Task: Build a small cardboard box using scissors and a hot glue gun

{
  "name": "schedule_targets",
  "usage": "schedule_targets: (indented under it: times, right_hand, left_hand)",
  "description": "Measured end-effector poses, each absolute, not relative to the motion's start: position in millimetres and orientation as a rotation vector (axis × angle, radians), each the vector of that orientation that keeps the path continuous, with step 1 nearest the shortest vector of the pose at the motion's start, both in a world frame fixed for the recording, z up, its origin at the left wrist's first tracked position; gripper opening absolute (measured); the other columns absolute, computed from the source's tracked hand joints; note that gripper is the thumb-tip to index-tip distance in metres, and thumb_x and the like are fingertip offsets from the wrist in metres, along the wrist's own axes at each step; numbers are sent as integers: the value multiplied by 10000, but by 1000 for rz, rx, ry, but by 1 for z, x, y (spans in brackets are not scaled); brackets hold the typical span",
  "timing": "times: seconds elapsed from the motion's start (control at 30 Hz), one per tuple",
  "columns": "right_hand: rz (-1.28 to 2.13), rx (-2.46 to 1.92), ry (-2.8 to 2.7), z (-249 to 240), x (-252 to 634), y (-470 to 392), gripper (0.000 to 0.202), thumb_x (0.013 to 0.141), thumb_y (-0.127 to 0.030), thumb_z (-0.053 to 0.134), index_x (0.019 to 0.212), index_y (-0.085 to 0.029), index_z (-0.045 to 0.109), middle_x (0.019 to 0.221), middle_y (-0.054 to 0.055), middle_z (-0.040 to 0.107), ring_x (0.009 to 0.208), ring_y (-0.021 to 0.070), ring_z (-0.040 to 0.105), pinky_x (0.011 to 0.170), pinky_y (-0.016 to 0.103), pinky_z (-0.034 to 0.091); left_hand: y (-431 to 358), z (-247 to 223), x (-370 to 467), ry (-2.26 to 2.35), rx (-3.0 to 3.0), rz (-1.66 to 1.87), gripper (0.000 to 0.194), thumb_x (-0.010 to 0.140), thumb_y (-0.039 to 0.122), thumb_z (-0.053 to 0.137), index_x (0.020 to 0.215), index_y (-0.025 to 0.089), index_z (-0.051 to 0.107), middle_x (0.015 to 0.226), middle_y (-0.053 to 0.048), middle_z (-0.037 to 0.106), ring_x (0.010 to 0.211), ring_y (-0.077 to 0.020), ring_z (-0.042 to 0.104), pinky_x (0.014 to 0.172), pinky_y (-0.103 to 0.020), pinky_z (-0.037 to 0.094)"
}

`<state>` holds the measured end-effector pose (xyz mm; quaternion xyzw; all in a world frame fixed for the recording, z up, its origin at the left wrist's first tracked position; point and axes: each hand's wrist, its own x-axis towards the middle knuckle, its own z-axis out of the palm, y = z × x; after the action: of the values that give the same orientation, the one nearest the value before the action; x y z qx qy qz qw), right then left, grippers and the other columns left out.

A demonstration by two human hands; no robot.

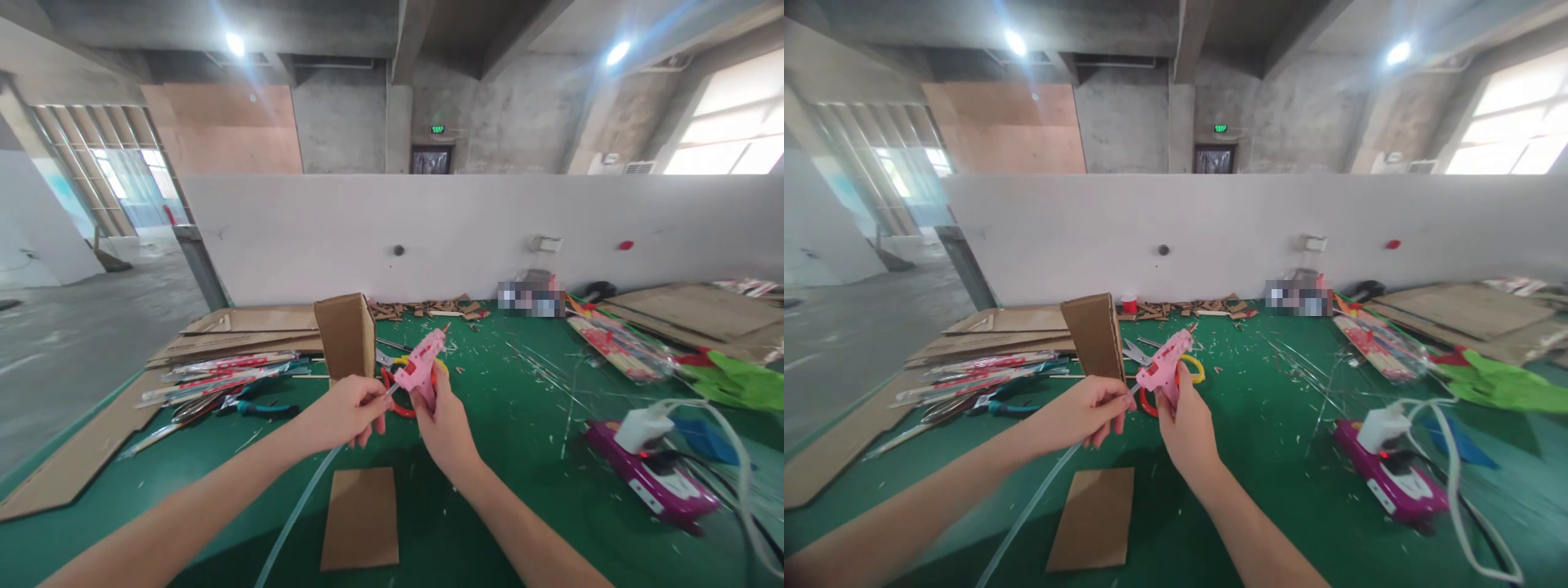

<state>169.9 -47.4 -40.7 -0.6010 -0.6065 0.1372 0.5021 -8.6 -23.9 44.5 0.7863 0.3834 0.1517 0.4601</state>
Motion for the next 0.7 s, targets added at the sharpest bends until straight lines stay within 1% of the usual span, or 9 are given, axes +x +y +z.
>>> schedule_targets:
  times: [0.13,0.27,0.37,0.47,0.53,0.57,0.63,0.67,0.7]
  right_hand:
    - [184,-1505,-1575,-44,171,-44,490,911,-306,414,1389,-209,369,1165,122,625,1016,251,617,823,359,493]
    - [10,-1559,-1560,-47,173,-44,500,912,-326,405,1388,-176,387,1136,145,627,983,271,622,790,392,511]
    - [-90,-1545,-1558,-47,175,-46,490,906,-318,413,1375,-174,407,1178,155,603,1032,277,600,802,398,512]
    - [-49,-1529,-1536,-45,174,-46,487,898,-311,425,1368,-183,405,1217,153,584,1071,279,582,836,414,500]
    - [82,-1479,-1481,-44,172,-44,482,890,-304,432,1355,-178,400,1225,151,580,1071,267,586,863,416,489]
    - [167,-1438,-1437,-44,171,-42,477,885,-300,439,1343,-174,398,1215,149,587,1054,255,596,864,406,489]
    - [319,-1345,-1324,-42,171,-39,461,865,-308,473,1300,-169,413,1142,136,624,972,226,629,826,369,504]
    - [378,-1308,-1263,-42,172,-37,448,850,-322,499,1265,-168,433,1078,121,648,907,212,643,784,346,514]
    - [429,-1284,-1203,-41,174,-34,428,834,-344,524,1219,-167,460,995,101,667,828,196,649,726,321,520]
  left_hand:
    - [-30,44,-3,942,1798,391,325,849,447,454,738,149,520,636,-3,606,380,-61,485,358,-168,377]
    - [-31,38,2,915,1605,470,275,829,419,496,785,148,515,656,-7,612,410,-92,548,380,-201,438]
    - [-30,34,3,908,1549,492,276,830,420,507,807,144,521,635,-1,604,403,-91,542,365,-192,423]
    - [-30,36,2,913,1528,493,296,840,427,511,826,134,549,613,13,578,363,-57,480,332,-163,353]
    - [-30,37,2,881,1487,490,309,837,435,532,856,129,570,653,4,586,403,-59,504,354,-166,371]
    - [-31,38,2,846,1457,487,317,831,439,550,883,128,580,712,-16,609,476,-78,558,402,-183,425]
    - [-33,37,2,757,1392,469,336,813,432,594,970,134,590,920,-75,649,750,-141,655,618,-257,536]
    - [-34,36,2,717,1368,452,358,807,423,612,1028,142,583,1040,-100,639,904,-169,648,753,-299,538]
    - [-35,34,2,689,1362,431,389,804,413,624,1088,152,567,1137,-115,614,1021,-185,615,859,-328,507]
